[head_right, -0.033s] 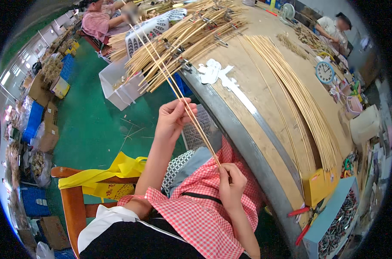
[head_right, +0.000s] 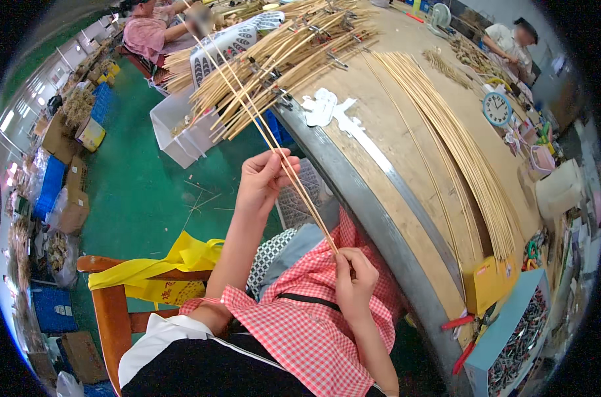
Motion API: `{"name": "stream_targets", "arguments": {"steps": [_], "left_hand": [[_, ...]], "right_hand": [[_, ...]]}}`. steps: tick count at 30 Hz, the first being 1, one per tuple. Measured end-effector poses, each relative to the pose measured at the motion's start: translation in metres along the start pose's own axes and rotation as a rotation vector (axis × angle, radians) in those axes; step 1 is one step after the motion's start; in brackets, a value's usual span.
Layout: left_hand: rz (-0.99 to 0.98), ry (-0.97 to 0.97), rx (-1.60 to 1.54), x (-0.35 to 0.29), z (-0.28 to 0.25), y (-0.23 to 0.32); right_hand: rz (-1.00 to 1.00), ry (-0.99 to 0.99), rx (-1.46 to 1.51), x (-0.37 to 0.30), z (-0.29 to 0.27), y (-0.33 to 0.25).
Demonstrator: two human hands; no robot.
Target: The person assembles thin bamboo sticks by hand, aligning and joining them into longer units. They measure the sticks against a ruler and mark them with a pen before placing the finished pieces on the table.
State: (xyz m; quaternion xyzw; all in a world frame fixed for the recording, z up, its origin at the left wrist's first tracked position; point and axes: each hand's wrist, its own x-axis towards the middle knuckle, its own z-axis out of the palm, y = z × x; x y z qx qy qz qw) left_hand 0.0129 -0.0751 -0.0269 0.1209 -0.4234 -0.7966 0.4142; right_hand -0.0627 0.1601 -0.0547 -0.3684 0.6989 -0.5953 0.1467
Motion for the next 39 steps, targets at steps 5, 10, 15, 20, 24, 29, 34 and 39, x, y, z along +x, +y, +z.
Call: {"name": "stream_targets", "arguments": {"steps": [5, 10, 15, 20, 24, 29, 34, 39], "left_hand": [[0.019, 0.004, 0.001, 0.004, -0.004, -0.004], [0.025, 0.017, 0.014, 0.005, -0.010, -0.009], [0.008, 0.027, 0.017, 0.008, -0.016, -0.010], [0.005, 0.014, 0.070, 0.010, -0.017, -0.012], [0.004, -0.027, 0.084, 0.009, -0.018, -0.012], [-0.007, -0.017, 0.096, 0.007, -0.014, -0.010], [-0.052, 0.017, 0.090, 0.004, -0.007, -0.008], [-0.023, -0.062, 0.003, 0.005, -0.017, -0.014]], "right_hand": [[-0.085, 0.055, -0.046, 0.007, -0.003, 0.001], [-0.173, 0.124, -0.153, 0.013, -0.008, -0.003], [-0.124, 0.123, -0.141, 0.013, -0.010, -0.002], [-0.105, 0.132, -0.138, 0.013, -0.012, -0.004], [-0.122, 0.123, -0.177, 0.015, -0.015, -0.007], [-0.179, 0.097, -0.211, 0.015, -0.016, -0.004], [-0.199, 0.010, -0.245, 0.015, -0.019, -0.004], [-0.145, -0.119, -0.189, 0.018, -0.029, -0.010]]}}
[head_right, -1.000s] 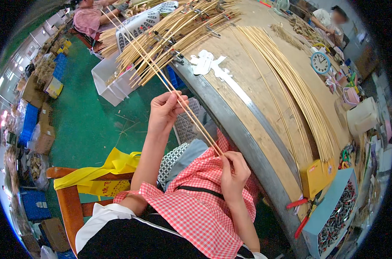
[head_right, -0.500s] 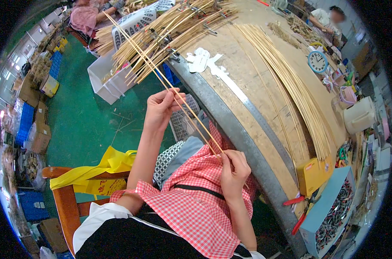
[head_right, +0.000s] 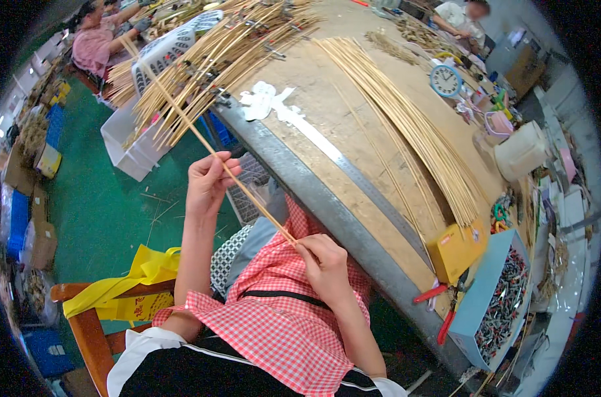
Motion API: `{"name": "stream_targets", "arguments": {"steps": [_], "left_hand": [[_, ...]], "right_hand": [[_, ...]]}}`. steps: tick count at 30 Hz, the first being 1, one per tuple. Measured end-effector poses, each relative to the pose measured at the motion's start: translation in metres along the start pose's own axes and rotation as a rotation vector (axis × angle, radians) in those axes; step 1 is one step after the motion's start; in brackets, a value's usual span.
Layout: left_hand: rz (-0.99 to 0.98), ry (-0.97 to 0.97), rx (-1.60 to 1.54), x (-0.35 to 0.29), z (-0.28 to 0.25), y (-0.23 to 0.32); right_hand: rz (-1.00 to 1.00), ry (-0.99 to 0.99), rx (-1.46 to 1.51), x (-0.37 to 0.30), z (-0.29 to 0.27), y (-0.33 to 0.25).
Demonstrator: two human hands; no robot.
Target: The person assembles thin bamboo sticks by hand, aligning and joining them into longer units. They measure the sticks against a ruler and mark them with a pen before placing the finished pieces on the table.
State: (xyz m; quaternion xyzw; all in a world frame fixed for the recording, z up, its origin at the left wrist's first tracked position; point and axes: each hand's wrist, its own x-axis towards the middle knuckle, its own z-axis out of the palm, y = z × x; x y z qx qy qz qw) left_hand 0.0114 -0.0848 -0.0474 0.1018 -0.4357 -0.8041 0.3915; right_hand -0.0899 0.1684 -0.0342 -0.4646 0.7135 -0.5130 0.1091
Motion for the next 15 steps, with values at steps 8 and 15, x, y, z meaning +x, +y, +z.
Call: {"name": "stream_targets", "arguments": {"steps": [8, 15], "left_hand": [[0.053, 0.008, -0.056, -0.001, -0.002, 0.008], [0.043, -0.004, -0.013, -0.005, 0.006, 0.009]], "right_hand": [[0.225, 0.324, -0.670, 0.048, -0.116, 0.048], [0.328, 0.156, -1.030, 0.046, -0.139, 0.083]]}}
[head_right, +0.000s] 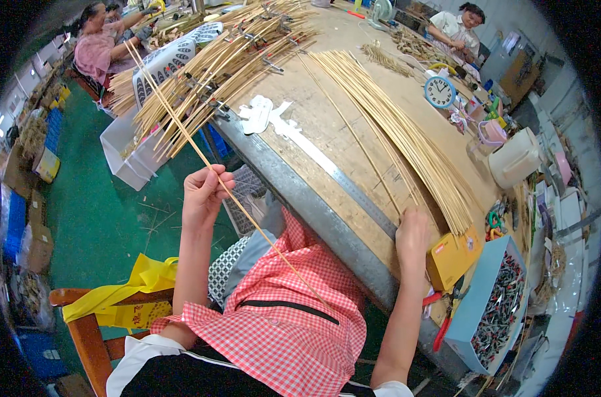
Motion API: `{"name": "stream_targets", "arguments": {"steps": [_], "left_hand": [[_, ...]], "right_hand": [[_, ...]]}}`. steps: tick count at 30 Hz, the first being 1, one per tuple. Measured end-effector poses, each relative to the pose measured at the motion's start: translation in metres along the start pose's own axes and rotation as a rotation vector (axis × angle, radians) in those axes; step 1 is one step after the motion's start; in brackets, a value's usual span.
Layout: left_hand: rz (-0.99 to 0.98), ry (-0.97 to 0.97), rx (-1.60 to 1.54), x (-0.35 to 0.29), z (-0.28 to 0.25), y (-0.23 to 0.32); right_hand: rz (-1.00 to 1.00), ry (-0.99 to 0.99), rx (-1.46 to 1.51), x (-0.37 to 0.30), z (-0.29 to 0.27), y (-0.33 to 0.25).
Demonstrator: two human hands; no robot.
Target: The person assembles thin bamboo sticks by hand, aligning and joining them into longer units. They measure the sticks against a ruler and mark them with a pen before placing the finished pieces on the table.
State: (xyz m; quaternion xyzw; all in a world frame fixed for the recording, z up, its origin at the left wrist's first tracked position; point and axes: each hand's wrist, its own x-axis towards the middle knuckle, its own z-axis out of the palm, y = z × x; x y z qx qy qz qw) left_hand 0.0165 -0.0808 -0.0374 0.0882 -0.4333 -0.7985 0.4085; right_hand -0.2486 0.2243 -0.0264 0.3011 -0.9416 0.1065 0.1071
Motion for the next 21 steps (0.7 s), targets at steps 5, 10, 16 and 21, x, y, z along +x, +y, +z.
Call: {"name": "stream_targets", "arguments": {"steps": [5, 10, 16, 21], "left_hand": [[0.008, 0.006, -0.010, 0.002, 0.001, 0.003], [0.005, 0.018, 0.000, 0.001, 0.001, 0.002], [-0.036, 0.008, 0.023, -0.003, 0.012, -0.002], [-0.059, -0.021, -0.011, -0.009, 0.031, -0.006]], "right_hand": [[0.001, 0.111, 0.097, -0.003, -0.003, -0.010], [0.095, 0.251, 0.396, -0.020, -0.022, -0.025], [0.248, 0.001, 1.018, -0.067, -0.047, -0.077], [0.011, -0.125, 1.090, -0.090, -0.043, -0.131]]}}
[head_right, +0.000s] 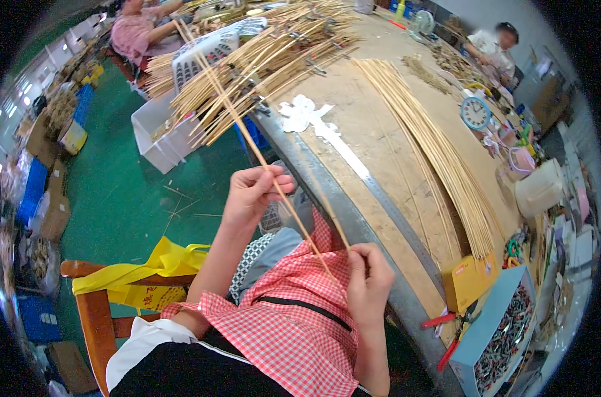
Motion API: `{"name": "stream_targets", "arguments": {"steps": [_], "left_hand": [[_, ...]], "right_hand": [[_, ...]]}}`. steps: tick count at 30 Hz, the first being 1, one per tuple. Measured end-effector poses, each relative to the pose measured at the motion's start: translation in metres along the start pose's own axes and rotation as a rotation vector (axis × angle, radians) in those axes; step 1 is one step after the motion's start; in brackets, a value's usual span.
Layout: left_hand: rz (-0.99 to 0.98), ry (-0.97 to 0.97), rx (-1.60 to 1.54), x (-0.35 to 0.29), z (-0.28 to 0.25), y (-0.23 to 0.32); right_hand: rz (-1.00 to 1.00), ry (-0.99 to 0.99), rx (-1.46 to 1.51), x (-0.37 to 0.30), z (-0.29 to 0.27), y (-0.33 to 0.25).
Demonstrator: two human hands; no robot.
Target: The person assembles thin bamboo sticks by hand, aligning and joining them into longer units. They measure the sticks against a ruler and mark them with a pen before placing the finished pieces on the table.
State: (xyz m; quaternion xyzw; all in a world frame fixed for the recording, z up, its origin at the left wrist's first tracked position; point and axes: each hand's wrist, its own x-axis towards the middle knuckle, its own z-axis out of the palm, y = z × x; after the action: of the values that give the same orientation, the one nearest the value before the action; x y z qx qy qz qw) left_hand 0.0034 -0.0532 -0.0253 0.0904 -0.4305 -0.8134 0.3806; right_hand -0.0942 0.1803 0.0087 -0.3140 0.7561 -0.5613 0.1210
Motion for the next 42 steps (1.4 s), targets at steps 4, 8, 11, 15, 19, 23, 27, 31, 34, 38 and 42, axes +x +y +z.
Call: {"name": "stream_targets", "arguments": {"steps": [4, 8, 11, 15, 19, 23, 27, 31, 34, 38, 42], "left_hand": [[-0.001, 0.019, -0.019, -0.006, 0.004, 0.005], [-0.040, 0.053, -0.014, -0.005, 0.001, 0.009], [-0.033, 0.027, 0.014, -0.006, 0.004, 0.014], [-0.022, -0.012, 0.021, -0.006, 0.004, 0.016], [-0.038, -0.026, 0.051, -0.014, 0.015, 0.017], [-0.074, -0.058, 0.063, -0.017, 0.024, 0.014], [-0.077, -0.042, 0.192, -0.009, 0.033, 0.020], [0.000, -0.044, 0.313, 0.020, 0.052, 0.041], [0.171, -0.223, 0.200, 0.038, 0.082, 0.055], [0.059, -0.434, 0.400, 0.033, 0.101, 0.033], [0.193, -0.522, 0.632, 0.039, 0.117, 0.021]], "right_hand": [[-0.198, -0.141, -0.134, 0.003, 0.021, -0.015], [-0.334, -0.192, -0.222, 0.004, 0.022, -0.013], [-0.335, -0.226, -0.233, 0.001, 0.018, -0.018], [-0.446, -0.222, -0.324, 0.005, 0.018, -0.021], [-0.509, -0.187, -0.343, 0.004, 0.020, -0.029], [-0.407, -0.237, -0.293, 0.001, 0.018, -0.024], [-0.344, -0.281, -0.248, 0.013, 0.012, -0.029], [-0.302, -0.285, -0.091, 0.037, 0.014, -0.038], [-0.185, -0.172, -0.007, 0.062, -0.003, -0.058], [-0.291, 0.122, 0.268, 0.093, -0.018, -0.083], [-0.445, 0.183, 0.389, 0.103, -0.018, -0.081]]}}
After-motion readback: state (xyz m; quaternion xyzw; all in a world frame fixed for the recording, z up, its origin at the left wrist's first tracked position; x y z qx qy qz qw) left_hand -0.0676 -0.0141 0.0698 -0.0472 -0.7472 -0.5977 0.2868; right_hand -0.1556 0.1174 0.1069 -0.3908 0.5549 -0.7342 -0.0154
